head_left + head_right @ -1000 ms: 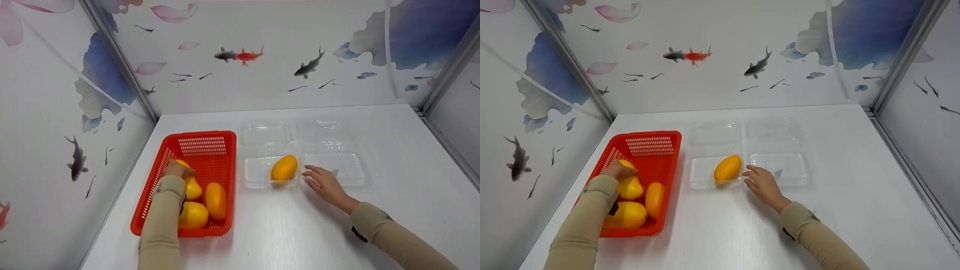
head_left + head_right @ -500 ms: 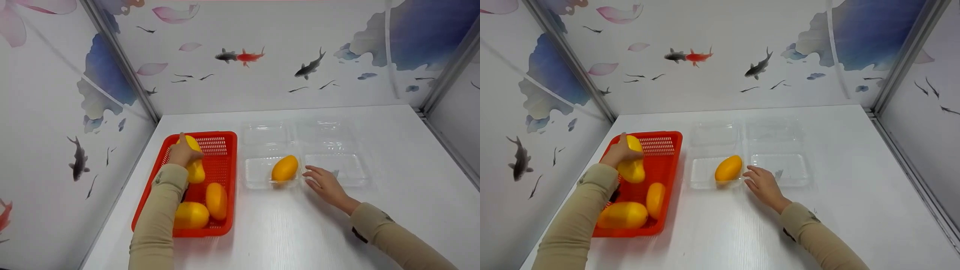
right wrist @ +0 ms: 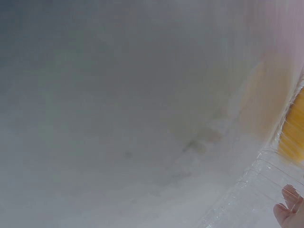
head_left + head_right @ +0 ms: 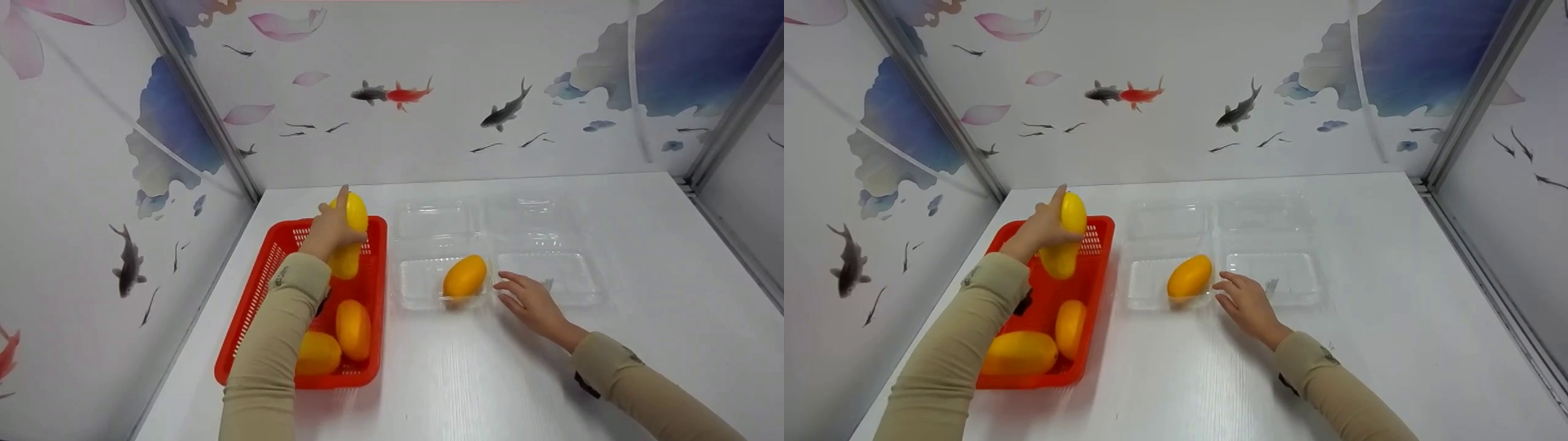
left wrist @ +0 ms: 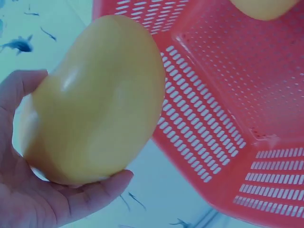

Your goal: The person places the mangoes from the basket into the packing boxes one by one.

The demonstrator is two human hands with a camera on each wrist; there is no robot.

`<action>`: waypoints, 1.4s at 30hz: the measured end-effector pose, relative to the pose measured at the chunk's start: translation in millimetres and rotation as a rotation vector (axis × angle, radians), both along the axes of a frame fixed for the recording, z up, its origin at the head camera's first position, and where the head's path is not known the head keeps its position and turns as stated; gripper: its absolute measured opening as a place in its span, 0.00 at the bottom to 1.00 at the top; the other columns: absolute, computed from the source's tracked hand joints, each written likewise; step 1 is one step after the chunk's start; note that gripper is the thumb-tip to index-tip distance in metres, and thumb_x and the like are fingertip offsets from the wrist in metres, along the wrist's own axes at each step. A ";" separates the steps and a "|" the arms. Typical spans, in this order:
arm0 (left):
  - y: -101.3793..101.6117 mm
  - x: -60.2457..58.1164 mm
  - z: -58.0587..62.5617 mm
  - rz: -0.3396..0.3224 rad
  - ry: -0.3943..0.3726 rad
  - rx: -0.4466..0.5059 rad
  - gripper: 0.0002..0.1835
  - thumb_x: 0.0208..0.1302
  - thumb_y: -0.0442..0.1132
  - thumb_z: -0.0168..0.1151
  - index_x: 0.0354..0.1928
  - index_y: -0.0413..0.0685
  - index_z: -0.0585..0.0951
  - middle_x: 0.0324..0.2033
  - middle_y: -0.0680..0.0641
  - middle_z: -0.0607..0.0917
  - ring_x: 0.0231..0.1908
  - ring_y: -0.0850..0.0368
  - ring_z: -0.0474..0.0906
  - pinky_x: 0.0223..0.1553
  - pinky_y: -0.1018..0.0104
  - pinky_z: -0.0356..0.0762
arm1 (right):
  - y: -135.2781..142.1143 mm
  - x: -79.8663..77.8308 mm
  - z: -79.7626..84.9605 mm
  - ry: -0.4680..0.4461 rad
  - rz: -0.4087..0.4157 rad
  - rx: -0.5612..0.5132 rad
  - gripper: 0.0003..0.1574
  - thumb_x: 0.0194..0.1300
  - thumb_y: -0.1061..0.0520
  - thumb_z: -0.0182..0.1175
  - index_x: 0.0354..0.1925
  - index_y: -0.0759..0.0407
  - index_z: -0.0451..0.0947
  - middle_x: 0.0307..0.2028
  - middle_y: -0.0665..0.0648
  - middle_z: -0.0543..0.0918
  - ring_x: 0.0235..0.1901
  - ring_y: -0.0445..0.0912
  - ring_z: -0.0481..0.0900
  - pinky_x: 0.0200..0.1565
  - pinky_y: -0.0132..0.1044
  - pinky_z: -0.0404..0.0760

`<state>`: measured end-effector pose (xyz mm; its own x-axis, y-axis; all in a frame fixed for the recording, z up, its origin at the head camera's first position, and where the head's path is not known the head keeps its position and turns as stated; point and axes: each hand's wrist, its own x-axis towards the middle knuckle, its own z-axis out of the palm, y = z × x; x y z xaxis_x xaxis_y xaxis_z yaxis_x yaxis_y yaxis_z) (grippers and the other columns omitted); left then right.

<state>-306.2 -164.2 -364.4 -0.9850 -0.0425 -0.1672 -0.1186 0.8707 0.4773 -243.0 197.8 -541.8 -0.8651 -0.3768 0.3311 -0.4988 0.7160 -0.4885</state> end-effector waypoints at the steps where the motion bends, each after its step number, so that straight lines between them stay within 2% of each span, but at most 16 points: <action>1: 4.7 -1.9 -0.2 -0.028 0.014 -0.027 0.57 0.47 0.43 0.69 0.70 0.68 0.38 0.55 0.36 0.61 0.46 0.42 0.68 0.49 0.48 0.73 | 0.3 -0.1 -0.7 0.017 0.008 -0.007 0.12 0.62 0.59 0.58 0.45 0.59 0.77 0.55 0.62 0.74 0.54 0.58 0.72 0.56 0.55 0.67; 7: 40.1 -6.0 -0.9 -0.161 0.074 -0.143 0.58 0.46 0.49 0.69 0.70 0.66 0.37 0.55 0.39 0.63 0.47 0.44 0.67 0.52 0.50 0.69 | 2.4 -1.2 -4.9 0.145 0.050 -0.039 0.11 0.58 0.62 0.61 0.42 0.61 0.77 0.51 0.65 0.76 0.50 0.60 0.74 0.52 0.55 0.70; 12: 71.9 -5.6 -8.0 -0.273 0.104 -0.193 0.55 0.47 0.51 0.68 0.70 0.54 0.42 0.54 0.42 0.65 0.47 0.46 0.67 0.55 0.53 0.65 | 3.8 -0.5 -5.4 0.161 0.047 -0.032 0.11 0.58 0.63 0.60 0.41 0.61 0.77 0.51 0.65 0.77 0.49 0.60 0.74 0.51 0.55 0.71; 15: 88.3 -5.3 -15.5 -0.322 0.091 -0.199 0.53 0.47 0.51 0.68 0.69 0.53 0.45 0.53 0.43 0.66 0.47 0.48 0.66 0.56 0.54 0.63 | 3.5 -0.3 -5.5 0.168 0.040 -0.025 0.11 0.58 0.62 0.60 0.41 0.61 0.77 0.50 0.65 0.77 0.49 0.59 0.74 0.50 0.55 0.71; 21: 112.3 -7.7 -37.4 -0.374 0.044 -0.236 0.52 0.46 0.50 0.70 0.69 0.58 0.48 0.55 0.44 0.67 0.51 0.47 0.66 0.58 0.50 0.60 | 1.2 -0.9 -3.7 0.105 0.036 -0.036 0.12 0.60 0.61 0.60 0.43 0.61 0.77 0.52 0.65 0.76 0.51 0.59 0.73 0.53 0.56 0.69; 25: 122.8 -9.2 -53.6 -0.404 0.037 -0.247 0.51 0.48 0.49 0.69 0.70 0.59 0.49 0.58 0.42 0.66 0.54 0.44 0.65 0.63 0.46 0.52 | 0.1 -1.0 -2.7 0.064 0.024 -0.026 0.12 0.60 0.60 0.60 0.44 0.60 0.77 0.54 0.64 0.75 0.52 0.59 0.72 0.55 0.55 0.68; 27: 126.5 -8.5 -60.7 -0.400 0.019 -0.221 0.50 0.48 0.47 0.70 0.70 0.61 0.49 0.59 0.43 0.65 0.55 0.44 0.63 0.64 0.46 0.50 | -0.1 -0.8 -2.5 0.054 0.023 -0.024 0.13 0.60 0.60 0.60 0.44 0.60 0.77 0.54 0.63 0.75 0.53 0.58 0.72 0.55 0.55 0.68; 30: 130.0 -7.2 -69.8 -0.395 -0.002 -0.210 0.50 0.49 0.45 0.70 0.70 0.63 0.49 0.60 0.42 0.64 0.56 0.44 0.62 0.64 0.46 0.48 | -0.2 -0.8 -2.1 0.059 0.033 -0.022 0.12 0.60 0.60 0.59 0.44 0.60 0.77 0.54 0.63 0.75 0.53 0.58 0.72 0.55 0.55 0.68; 37: 131.1 -7.5 -84.3 -0.428 -0.015 -0.262 0.51 0.48 0.44 0.70 0.71 0.60 0.49 0.59 0.40 0.64 0.52 0.42 0.64 0.59 0.48 0.53 | 1.3 -1.0 -3.2 0.117 0.066 -0.047 0.11 0.60 0.61 0.59 0.43 0.61 0.78 0.52 0.65 0.76 0.51 0.60 0.74 0.53 0.55 0.70; 42: 129.4 -8.8 -93.8 -0.400 -0.063 -0.212 0.51 0.49 0.43 0.69 0.71 0.60 0.47 0.61 0.40 0.62 0.54 0.42 0.62 0.62 0.47 0.50 | 2.5 -0.2 -2.7 0.071 0.046 -0.036 0.11 0.61 0.60 0.58 0.43 0.61 0.77 0.53 0.65 0.75 0.52 0.59 0.73 0.54 0.55 0.68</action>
<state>-315.0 -34.7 -458.2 -0.9193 0.2994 -0.2556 0.2237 0.9316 0.2864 -243.2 200.3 -544.5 -0.8209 -0.4022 0.4054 -0.5652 0.6740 -0.4757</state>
